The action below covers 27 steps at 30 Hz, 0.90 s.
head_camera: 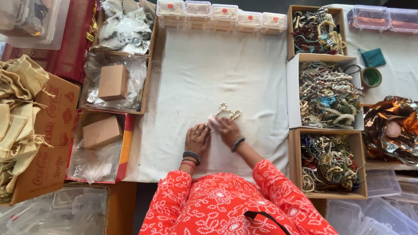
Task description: The person wipes a pearl necklace with a pink cloth on a white cloth-covered table. The person then folds the necklace and places it into a clear plastic bag.
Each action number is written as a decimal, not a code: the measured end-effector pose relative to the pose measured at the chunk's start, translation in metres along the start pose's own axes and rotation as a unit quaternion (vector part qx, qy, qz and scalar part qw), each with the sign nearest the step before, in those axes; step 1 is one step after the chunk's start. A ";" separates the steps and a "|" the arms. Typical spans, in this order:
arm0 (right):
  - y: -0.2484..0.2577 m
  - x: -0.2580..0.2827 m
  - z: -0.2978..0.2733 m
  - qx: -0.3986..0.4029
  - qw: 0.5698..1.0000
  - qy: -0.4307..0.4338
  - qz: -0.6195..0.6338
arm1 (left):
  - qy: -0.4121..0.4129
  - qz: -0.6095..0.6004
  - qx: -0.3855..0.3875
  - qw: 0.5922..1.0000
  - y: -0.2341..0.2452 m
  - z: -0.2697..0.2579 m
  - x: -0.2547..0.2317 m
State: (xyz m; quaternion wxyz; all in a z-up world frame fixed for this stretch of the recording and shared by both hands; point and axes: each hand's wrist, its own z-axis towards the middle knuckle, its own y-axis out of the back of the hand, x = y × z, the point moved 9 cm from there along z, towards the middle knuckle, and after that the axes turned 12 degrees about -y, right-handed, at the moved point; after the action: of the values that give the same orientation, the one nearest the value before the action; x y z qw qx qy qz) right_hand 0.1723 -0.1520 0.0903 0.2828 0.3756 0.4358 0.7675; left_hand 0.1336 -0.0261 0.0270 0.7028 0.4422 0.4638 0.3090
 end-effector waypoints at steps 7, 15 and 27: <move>0.027 -0.162 -0.001 -0.051 0.957 -0.239 -0.154 | 0.002 -0.008 -0.019 1.000 0.001 -0.018 -0.003; -0.026 0.013 0.007 0.037 0.994 -0.002 0.102 | 0.005 0.020 -0.012 1.000 -0.005 -0.024 -0.003; 0.012 -0.175 0.028 0.018 0.935 -0.316 -0.160 | 0.007 0.034 -0.063 0.997 0.013 -0.025 -0.008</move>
State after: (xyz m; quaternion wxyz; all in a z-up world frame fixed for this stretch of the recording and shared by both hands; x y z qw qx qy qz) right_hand 0.2915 -0.2781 0.0528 0.5179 0.5292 0.3920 0.5460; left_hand 0.1074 -0.0190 0.0375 0.7148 0.4107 0.4330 0.3645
